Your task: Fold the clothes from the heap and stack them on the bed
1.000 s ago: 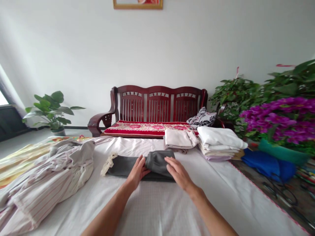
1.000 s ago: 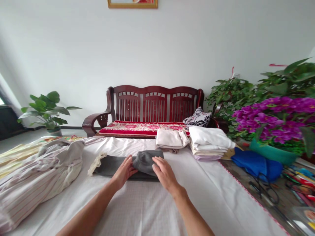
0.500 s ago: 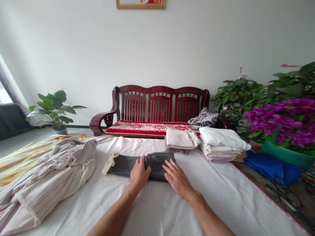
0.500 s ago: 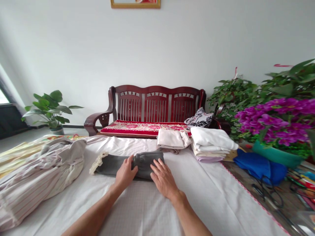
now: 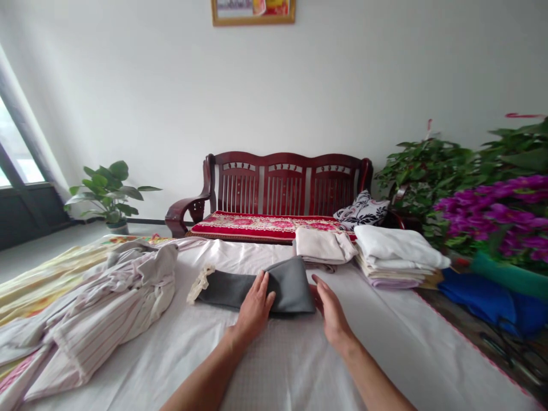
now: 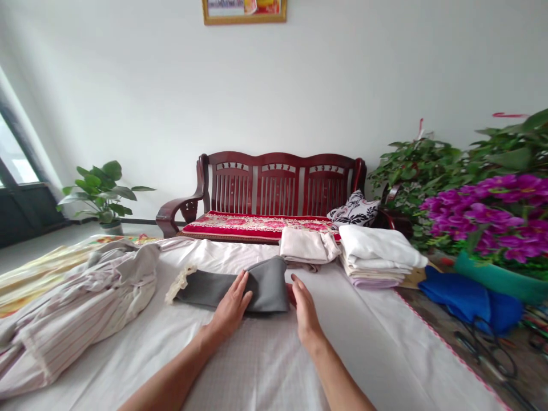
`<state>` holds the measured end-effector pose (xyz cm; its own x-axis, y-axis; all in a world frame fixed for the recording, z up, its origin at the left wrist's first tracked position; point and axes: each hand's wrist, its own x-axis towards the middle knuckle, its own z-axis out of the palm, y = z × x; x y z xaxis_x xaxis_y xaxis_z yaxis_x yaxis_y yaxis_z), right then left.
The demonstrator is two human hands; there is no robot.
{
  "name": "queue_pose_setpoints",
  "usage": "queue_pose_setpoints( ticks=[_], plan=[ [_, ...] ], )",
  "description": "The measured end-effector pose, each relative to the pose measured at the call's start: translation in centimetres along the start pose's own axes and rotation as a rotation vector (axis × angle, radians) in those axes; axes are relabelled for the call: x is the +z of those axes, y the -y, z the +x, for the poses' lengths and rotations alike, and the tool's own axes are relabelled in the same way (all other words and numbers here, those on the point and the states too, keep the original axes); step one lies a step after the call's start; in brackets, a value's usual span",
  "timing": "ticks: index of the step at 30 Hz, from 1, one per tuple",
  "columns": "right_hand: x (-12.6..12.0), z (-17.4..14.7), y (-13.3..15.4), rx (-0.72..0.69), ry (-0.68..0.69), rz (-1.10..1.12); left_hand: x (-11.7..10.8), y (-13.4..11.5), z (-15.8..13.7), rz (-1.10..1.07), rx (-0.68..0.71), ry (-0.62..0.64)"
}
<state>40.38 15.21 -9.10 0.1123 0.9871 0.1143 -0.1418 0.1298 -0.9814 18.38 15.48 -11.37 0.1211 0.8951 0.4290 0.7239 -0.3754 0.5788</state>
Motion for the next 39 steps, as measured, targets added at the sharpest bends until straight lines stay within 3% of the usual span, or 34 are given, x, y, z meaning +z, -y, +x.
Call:
queue_pose_setpoints(
  ticks=[4,10,14,16,22,25,27,30,34,36,39],
  plan=[
    [2.7,-1.1,0.9,0.16,0.105,0.162,-0.8,0.8,0.2,-0.155,-0.135,-0.045],
    [5.6,-1.7,1.5,0.07,0.194,0.179,-1.3,0.5,-0.2,0.047,-0.16,-0.091],
    [7.6,-1.0,2.3,0.066,0.322,0.211,-2.1,0.5,-0.2,-0.105,-0.153,-0.099],
    [8.7,-0.3,2.1,-0.06,0.383,0.111,-2.9,0.8,-0.1,-0.266,-0.158,-0.055],
    [12.3,0.7,0.2,-0.534,0.394,-0.525,-6.5,2.0,0.0,-0.662,-0.292,0.045],
    [14.4,0.2,0.0,-0.611,0.417,-0.704,-8.7,3.0,0.1,-0.888,-0.497,0.132],
    [15.8,-0.3,-0.1,-0.625,0.417,-0.821,-10.4,4.0,0.4,-0.942,-0.673,0.049],
    [17.8,-1.0,-0.5,-0.64,0.433,-0.965,-12.7,5.5,0.9,-0.872,-0.782,-0.269],
    [19.3,-1.5,-0.8,-0.689,0.564,-1.03,-14.6,6.4,1.5,-0.642,-0.644,-0.549],
    [19.4,-1.5,-0.8,-0.688,0.584,-1.03,-14.6,6.2,1.6,-0.435,-0.494,-0.517],
    [18.8,-1.2,-1.1,-0.679,0.455,-1.028,-13.4,5.9,1.4,-0.002,-0.329,-0.289]
  ],
)
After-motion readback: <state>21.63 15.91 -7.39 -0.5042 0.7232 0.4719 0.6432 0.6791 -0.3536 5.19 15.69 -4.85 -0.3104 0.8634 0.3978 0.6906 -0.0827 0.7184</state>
